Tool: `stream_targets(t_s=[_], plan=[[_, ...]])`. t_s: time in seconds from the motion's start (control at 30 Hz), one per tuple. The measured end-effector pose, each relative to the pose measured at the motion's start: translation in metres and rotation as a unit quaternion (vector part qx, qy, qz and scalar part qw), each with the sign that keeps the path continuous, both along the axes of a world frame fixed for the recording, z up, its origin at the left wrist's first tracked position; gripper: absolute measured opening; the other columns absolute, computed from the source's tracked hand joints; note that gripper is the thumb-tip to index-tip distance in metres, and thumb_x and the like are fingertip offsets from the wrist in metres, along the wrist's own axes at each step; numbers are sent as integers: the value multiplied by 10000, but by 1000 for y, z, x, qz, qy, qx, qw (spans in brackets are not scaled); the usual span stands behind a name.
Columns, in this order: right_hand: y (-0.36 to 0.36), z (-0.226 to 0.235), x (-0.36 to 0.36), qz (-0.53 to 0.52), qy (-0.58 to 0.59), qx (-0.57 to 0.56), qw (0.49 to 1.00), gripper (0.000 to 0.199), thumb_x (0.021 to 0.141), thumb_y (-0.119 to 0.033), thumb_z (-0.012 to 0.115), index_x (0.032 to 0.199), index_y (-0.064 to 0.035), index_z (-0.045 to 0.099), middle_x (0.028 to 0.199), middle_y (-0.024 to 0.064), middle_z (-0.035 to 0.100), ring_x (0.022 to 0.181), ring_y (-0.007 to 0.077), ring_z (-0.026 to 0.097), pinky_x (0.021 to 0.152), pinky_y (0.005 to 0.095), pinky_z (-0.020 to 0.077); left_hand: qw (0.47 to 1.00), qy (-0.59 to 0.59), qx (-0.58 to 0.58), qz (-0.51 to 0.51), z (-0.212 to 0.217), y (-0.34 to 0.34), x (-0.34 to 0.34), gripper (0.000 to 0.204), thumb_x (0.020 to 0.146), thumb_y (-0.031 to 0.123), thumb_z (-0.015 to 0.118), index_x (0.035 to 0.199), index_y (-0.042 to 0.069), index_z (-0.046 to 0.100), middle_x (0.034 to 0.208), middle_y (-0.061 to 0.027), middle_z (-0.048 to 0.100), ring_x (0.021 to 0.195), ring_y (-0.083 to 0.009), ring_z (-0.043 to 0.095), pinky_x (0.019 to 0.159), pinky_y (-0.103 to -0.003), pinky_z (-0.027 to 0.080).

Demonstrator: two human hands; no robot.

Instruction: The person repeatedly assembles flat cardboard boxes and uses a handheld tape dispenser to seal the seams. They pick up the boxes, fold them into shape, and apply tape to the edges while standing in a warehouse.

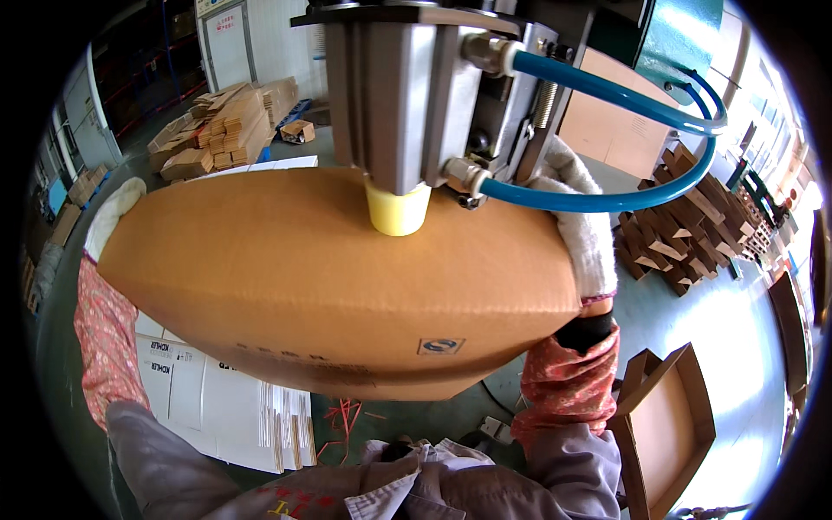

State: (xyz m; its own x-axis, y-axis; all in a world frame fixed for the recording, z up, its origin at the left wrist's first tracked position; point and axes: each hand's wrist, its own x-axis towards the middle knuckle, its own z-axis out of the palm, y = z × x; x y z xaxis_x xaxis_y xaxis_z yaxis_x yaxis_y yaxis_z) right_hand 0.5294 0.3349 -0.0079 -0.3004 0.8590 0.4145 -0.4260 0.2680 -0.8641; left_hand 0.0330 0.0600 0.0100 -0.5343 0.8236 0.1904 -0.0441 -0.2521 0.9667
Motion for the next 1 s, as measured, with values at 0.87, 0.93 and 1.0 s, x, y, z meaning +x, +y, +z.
stream_targets(t_s=[0.87, 0.93, 1.0], plan=[[-85, -58, 8, -75, 67, 42, 994, 663, 994, -427, 548, 1460, 13, 380, 1506, 156, 410, 1373, 267, 418, 1152, 410, 312, 991, 45, 36, -124, -5, 18, -32, 155, 915, 215, 591, 907, 76, 524, 795, 12, 486, 725, -95, 508, 622, -283, 443], [-102, -62, 36, -157, -14, 112, 981, 1095, 780, -758, 615, 1482, 29, 321, 1500, 174, 401, 1355, 292, 431, 1137, 437, 322, 992, 33, 3, -120, 14, 7, 30, 319, 877, 275, 612, 1052, 8, 606, 977, -72, 631, 904, -152, 613, 786, -315, 511], [-77, -75, 89, -227, -48, 118, 965, 862, 915, -628, 522, 1446, 38, 392, 1437, 171, 471, 1310, 282, 473, 1103, 433, 359, 973, 193, -80, -96, 4, 29, 64, 475, 848, 314, 561, 1166, -36, 604, 1073, -126, 640, 988, -196, 613, 883, -339, 496]])
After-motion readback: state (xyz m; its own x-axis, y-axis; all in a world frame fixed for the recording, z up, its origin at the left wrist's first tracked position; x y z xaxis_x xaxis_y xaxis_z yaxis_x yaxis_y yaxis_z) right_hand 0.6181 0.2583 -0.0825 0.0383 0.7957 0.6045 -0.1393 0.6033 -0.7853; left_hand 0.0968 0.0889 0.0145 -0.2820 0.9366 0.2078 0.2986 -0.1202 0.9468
